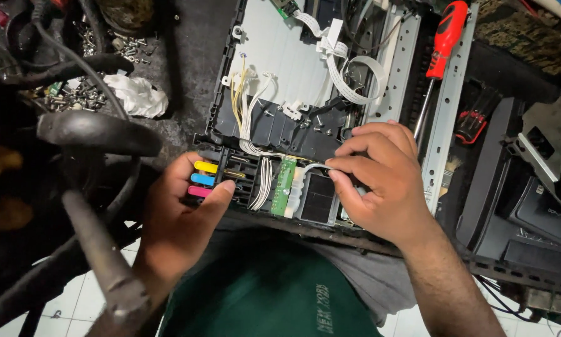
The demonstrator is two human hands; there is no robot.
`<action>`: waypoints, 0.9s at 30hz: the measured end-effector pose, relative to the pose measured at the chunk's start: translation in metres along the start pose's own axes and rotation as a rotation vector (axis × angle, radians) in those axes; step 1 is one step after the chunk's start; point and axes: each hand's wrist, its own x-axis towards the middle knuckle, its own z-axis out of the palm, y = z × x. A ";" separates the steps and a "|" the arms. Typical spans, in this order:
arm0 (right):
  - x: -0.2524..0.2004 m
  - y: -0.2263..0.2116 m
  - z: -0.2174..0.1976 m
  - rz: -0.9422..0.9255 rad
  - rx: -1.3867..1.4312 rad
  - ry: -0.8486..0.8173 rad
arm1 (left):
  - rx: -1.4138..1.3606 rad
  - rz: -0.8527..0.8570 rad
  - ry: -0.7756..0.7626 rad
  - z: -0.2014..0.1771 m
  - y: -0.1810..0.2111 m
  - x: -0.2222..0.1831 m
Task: Repairing a printer by cleaning internal parts with a brush and fastening components with a screwdriver.
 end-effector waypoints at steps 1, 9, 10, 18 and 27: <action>0.001 -0.001 -0.001 -0.001 -0.001 0.002 | 0.001 0.002 0.001 0.000 0.002 0.000; -0.005 0.000 -0.024 0.062 0.012 -0.044 | 0.009 -0.097 0.023 0.002 0.007 0.000; -0.008 0.000 -0.027 0.065 0.011 -0.041 | 0.012 -0.094 0.021 0.000 0.005 -0.003; -0.036 0.000 -0.033 0.162 0.008 -0.031 | 0.571 0.857 0.443 -0.005 0.009 -0.029; -0.038 -0.008 -0.024 0.175 0.001 -0.095 | 0.672 1.081 0.172 0.049 0.061 -0.023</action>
